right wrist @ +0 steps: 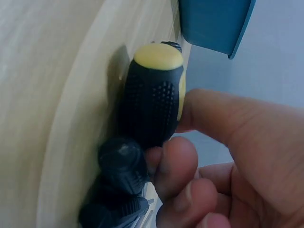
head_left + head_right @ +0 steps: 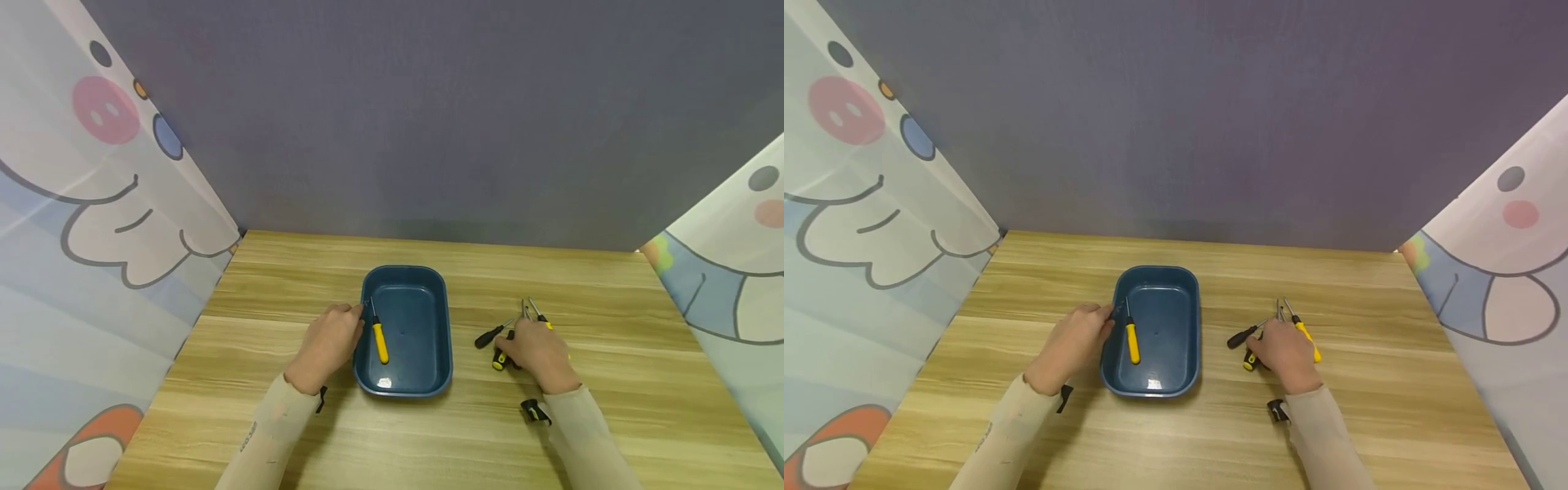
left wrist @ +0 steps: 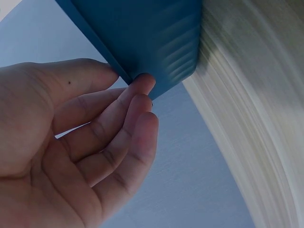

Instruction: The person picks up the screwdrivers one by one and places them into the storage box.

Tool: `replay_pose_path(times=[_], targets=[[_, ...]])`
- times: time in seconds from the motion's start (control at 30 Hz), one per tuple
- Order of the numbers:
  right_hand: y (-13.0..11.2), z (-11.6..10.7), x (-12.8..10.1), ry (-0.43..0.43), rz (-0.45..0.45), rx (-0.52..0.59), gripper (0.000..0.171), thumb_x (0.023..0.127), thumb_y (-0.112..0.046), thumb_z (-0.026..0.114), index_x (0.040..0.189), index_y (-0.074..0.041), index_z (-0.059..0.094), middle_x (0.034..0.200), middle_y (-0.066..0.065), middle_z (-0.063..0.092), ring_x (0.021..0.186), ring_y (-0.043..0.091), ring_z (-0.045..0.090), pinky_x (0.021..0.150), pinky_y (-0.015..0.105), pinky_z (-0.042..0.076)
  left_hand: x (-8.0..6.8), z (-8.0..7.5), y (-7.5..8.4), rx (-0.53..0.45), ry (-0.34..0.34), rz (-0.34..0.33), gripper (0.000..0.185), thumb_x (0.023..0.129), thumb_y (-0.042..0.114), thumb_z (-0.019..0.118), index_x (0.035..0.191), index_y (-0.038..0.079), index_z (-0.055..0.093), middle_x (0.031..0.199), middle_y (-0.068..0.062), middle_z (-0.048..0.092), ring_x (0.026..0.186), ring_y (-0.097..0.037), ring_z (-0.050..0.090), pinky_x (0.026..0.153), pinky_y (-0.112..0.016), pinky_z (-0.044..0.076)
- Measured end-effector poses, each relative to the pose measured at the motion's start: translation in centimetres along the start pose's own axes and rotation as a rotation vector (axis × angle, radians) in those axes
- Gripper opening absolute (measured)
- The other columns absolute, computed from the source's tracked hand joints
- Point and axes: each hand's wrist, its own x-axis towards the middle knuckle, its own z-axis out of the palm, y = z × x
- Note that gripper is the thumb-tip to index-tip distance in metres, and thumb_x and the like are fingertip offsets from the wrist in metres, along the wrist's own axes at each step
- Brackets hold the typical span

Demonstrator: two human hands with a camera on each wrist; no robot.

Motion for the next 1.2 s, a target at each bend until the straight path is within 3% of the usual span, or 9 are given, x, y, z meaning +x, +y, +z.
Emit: replay_pose_path(times=[0.7,1.0,1.2], targets=[[0.8,-0.5,-0.4,0.064,-0.052,0.147,0.044,0.085,-0.036,0.066,0.051,-0.014,0.050,0.043,-0.003,0.042,0.038,0.013,0.038,0.040,0.028,0.035,0.0,0.0,0.2,0.015,0.002,0.008,0.025,0.093,0.006,0.070,0.116,-0.004,0.069,0.094,-0.014,0.068,0.086,-0.029,0.066,0.066,-0.040,0.058],[-1.3,-2.3,-0.7,0.113,-0.163,0.148,0.043,0.086,-0.028,0.062,0.052,-0.018,0.038,0.047,-0.010,0.024,0.042,0.009,0.021,0.043,0.024,0.024,0.0,-0.1,0.2,0.012,-0.009,-0.004,0.024,0.093,0.007,0.069,0.115,-0.003,0.069,0.095,-0.014,0.068,0.086,-0.029,0.065,0.064,-0.041,0.058],[-3.6,-3.7,-0.4,0.136,-0.235,0.101,0.046,0.085,-0.027,0.063,0.051,-0.019,0.033,0.049,-0.010,0.019,0.045,0.009,0.017,0.045,0.026,0.021,0.0,-0.1,0.2,0.019,-0.015,-0.006,0.024,0.093,0.007,0.069,0.115,-0.003,0.069,0.095,-0.013,0.068,0.087,-0.028,0.066,0.065,-0.040,0.058]])
